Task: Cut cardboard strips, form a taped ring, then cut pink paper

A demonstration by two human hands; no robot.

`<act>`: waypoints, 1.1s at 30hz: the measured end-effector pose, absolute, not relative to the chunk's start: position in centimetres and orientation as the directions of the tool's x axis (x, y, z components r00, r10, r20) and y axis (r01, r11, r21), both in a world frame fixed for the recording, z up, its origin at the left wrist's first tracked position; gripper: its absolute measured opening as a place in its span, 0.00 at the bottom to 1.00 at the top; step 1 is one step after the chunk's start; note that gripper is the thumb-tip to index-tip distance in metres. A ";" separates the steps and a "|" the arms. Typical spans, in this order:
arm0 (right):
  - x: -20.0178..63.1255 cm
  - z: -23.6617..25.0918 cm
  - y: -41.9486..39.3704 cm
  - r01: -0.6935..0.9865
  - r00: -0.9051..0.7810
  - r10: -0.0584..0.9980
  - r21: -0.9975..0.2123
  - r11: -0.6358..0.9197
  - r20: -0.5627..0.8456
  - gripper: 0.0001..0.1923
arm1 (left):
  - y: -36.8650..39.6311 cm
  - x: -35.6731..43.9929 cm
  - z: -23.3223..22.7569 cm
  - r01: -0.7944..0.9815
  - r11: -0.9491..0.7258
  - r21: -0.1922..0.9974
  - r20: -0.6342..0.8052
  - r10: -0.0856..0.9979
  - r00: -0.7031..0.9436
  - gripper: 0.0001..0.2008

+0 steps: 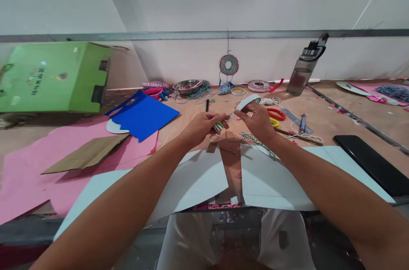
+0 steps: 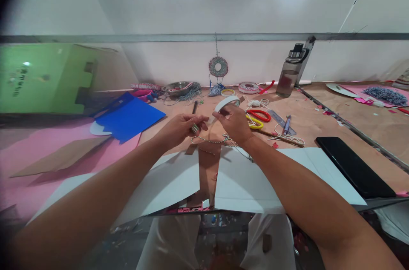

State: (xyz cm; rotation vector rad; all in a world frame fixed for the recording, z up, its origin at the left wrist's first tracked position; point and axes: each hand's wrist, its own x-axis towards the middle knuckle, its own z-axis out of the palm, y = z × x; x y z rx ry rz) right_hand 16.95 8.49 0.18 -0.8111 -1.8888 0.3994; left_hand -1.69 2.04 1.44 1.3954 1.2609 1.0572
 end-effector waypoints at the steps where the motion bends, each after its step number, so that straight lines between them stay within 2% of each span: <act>1: 17.0 0.2 8.6 0.361 -0.244 0.703 -0.610 0.705 0.668 0.09 | 2.1 -1.6 1.4 0.160 -0.011 0.987 -0.001 0.997 0.073 0.23; 5: 17.3 0.3 9.0 0.299 -0.138 0.758 -0.702 0.646 0.638 0.10 | 2.5 -1.6 1.2 -0.014 0.007 1.000 -0.007 1.000 0.010 0.24; 9: 17.4 0.4 9.2 0.192 -0.138 0.802 -0.779 0.597 0.581 0.10 | 2.9 -1.9 1.1 -0.241 -0.046 0.970 0.046 0.999 -0.006 0.17; 11: 17.3 0.5 9.1 0.140 -0.138 0.811 -0.800 0.584 0.568 0.10 | 2.9 -1.9 1.1 -0.198 -0.089 0.976 0.088 0.996 -0.011 0.14; 14: 17.1 0.6 8.8 0.074 -0.110 0.829 -0.827 0.558 0.549 0.11 | 2.8 -1.7 1.0 -0.021 -0.138 0.990 0.137 0.990 -0.032 0.13; 18: 16.8 0.6 8.6 -0.037 -0.142 0.835 -0.846 0.533 0.532 0.13 | 2.4 -1.2 1.1 0.109 -0.132 0.985 0.142 0.986 -0.084 0.14; 22: 16.5 0.3 8.4 -0.124 -0.243 0.807 -0.842 0.525 0.539 0.15 | 2.0 -1.0 1.5 0.143 -0.111 0.984 0.119 0.992 -0.049 0.14; 33: 16.4 -0.2 8.5 -0.111 -0.288 0.786 -0.834 0.540 0.547 0.16 | 1.6 -0.5 2.0 0.163 -0.104 0.981 0.097 0.994 0.053 0.12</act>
